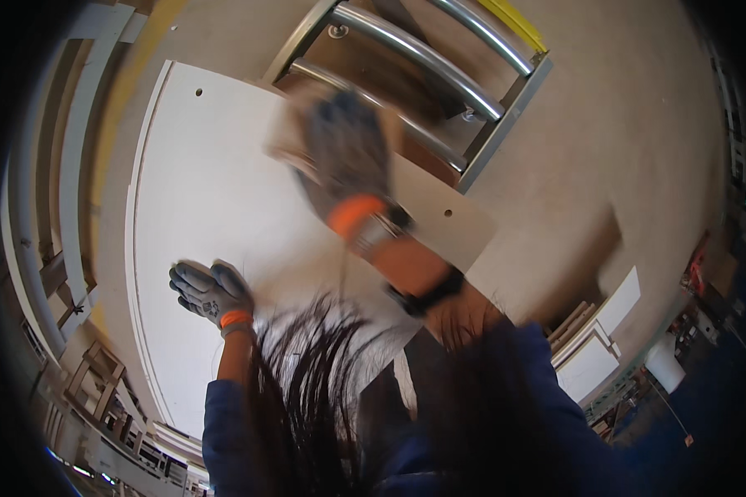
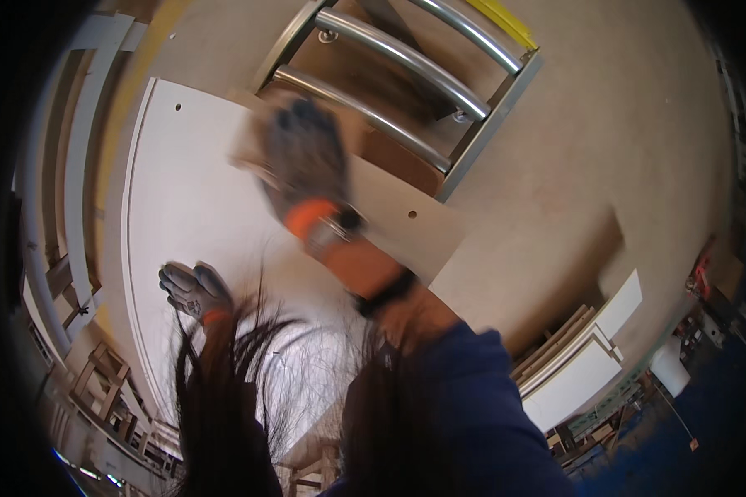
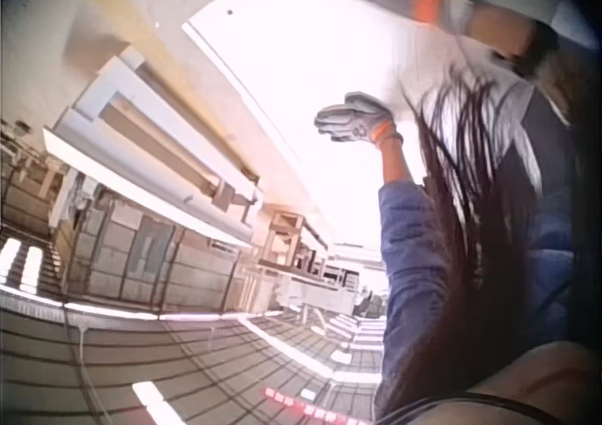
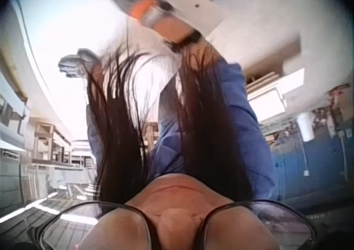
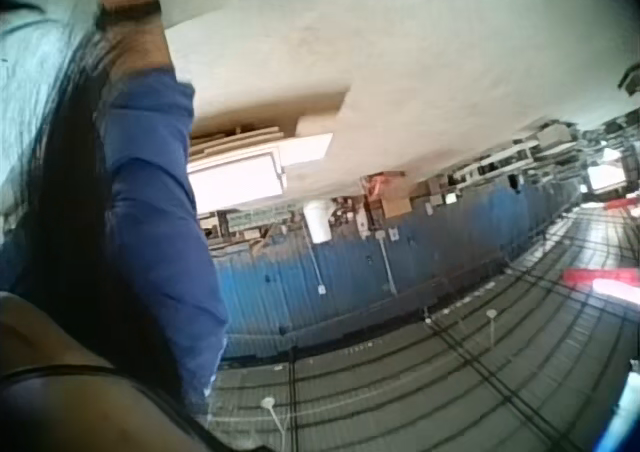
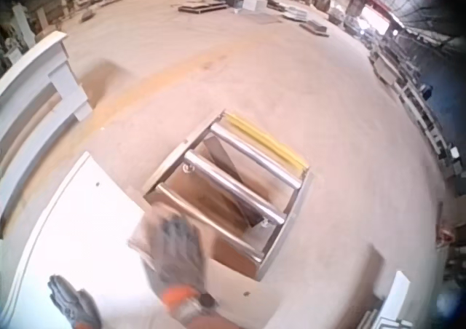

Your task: The recorder uses a hand scraper and a cloth with cleaning liquid to remove residue and clean large white furniture panels.

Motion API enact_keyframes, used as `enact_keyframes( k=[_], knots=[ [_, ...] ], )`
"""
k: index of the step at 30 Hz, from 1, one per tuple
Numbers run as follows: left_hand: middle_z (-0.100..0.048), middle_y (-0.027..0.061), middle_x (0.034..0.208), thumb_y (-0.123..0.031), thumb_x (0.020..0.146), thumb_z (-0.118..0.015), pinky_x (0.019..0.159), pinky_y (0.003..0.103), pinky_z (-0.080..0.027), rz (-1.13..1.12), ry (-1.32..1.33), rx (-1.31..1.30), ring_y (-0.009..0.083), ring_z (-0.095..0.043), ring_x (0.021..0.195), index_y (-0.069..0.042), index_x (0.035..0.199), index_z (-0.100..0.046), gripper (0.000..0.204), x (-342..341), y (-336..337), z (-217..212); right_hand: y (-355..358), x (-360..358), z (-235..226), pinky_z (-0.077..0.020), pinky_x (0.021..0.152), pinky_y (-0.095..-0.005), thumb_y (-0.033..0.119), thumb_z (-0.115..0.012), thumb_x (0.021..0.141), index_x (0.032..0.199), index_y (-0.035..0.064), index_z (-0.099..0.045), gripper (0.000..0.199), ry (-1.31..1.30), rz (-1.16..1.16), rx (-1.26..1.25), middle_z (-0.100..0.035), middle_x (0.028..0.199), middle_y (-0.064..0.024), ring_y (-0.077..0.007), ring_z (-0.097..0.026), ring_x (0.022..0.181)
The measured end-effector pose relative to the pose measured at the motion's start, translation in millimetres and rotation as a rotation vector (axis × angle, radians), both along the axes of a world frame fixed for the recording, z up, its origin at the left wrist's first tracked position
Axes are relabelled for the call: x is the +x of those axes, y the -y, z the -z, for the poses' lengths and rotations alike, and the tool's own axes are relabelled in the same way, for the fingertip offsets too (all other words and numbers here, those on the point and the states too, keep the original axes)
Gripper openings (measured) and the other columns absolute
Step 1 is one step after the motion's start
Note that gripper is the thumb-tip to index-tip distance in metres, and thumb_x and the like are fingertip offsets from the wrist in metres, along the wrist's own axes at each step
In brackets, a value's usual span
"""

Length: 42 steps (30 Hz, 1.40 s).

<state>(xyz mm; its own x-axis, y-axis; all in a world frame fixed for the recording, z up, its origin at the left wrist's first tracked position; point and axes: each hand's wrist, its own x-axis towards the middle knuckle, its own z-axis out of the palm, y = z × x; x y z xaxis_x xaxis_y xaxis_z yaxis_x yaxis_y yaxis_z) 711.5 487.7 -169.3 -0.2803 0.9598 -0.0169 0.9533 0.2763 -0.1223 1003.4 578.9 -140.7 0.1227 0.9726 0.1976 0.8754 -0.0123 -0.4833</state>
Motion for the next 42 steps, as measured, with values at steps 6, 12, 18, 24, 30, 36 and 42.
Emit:
enact_keyframes(
  k=[6,12,18,24,30,36,42],
  knots=[
    [-0.011,0.0161,0.157,-0.052,0.093,-0.037,0.116,0.05,-0.007,0.031,0.011,0.071,0.0355,-0.007,0.145,-0.002,0.149,-0.008,0.08,8,-7,-4,170,100,-7,-0.0141,0.116,-0.0501,0.044,-0.055,0.086,0.142,-0.006,-0.027,0.08,0.319,0.323,-0.438,-0.027,0.147,-0.0276,-0.0412,-0.023,0.139],
    [-0.013,0.02,0.155,-0.052,0.092,-0.039,0.115,0.052,-0.01,0.03,0.002,0.041,0.0375,-0.011,0.144,-0.002,0.149,-0.01,0.081,6,1,15,-8,7,-6,-0.0227,0.114,-0.0467,0.041,-0.056,0.085,0.135,-0.0041,-0.039,0.069,0.03,0.057,-0.308,-0.038,0.141,-0.025,-0.0381,-0.035,0.133],
    [-0.02,0.0211,0.153,-0.055,0.092,-0.037,0.112,0.052,-0.017,0.002,-0.04,0.13,0.0377,-0.017,0.142,-0.004,0.148,-0.017,0.078,-3,-10,1,115,80,-9,-0.0286,0.111,-0.0453,0.04,-0.06,0.085,0.125,-0.0042,-0.048,0.061,0.182,-0.004,-0.291,-0.049,0.131,-0.0218,-0.0346,-0.042,0.127],
    [-0.018,0.0202,0.154,-0.055,0.092,-0.037,0.113,0.052,-0.016,0.015,-0.026,0.118,0.0372,-0.017,0.142,-0.005,0.149,-0.015,0.078,6,-12,9,197,88,16,-0.0139,0.116,-0.0483,0.027,-0.064,0.082,0.147,0.0001,-0.019,0.084,0.067,0.475,-0.187,-0.017,0.152,-0.0254,-0.0443,-0.012,0.141],
    [-0.011,0.0188,0.156,-0.051,0.095,-0.034,0.115,0.053,-0.009,0.016,-0.033,0.044,0.0392,-0.008,0.144,0.001,0.148,-0.008,0.079,-6,-4,2,197,22,1,-0.0071,0.118,-0.0483,0.042,-0.063,0.081,0.147,-0.0025,-0.018,0.091,0.271,0.601,-0.564,-0.014,0.152,-0.0262,-0.0436,-0.01,0.142],
    [-0.011,0.0231,0.154,-0.045,0.091,-0.042,0.115,0.053,-0.006,0.098,0.027,0.108,0.0399,-0.007,0.144,0.002,0.148,-0.008,0.082,16,-12,-16,29,-2,-7,-0.0123,0.118,-0.0483,0.04,-0.065,0.081,0.142,-0.005,-0.027,0.085,0.222,0.333,-0.256,-0.027,0.148,-0.027,-0.0409,-0.02,0.141],
    [-0.014,0.0275,0.152,-0.038,0.084,-0.047,0.114,0.056,-0.001,0.031,0.131,-0.004,0.0444,-0.005,0.143,0.009,0.145,-0.01,0.085,25,-15,-27,-125,-99,-4,-0.0082,0.118,-0.0457,0.043,-0.052,0.088,0.143,-0.0039,-0.027,0.076,0.191,-0.037,-0.185,-0.026,0.149,-0.0256,-0.0383,-0.021,0.141]
  ],
)
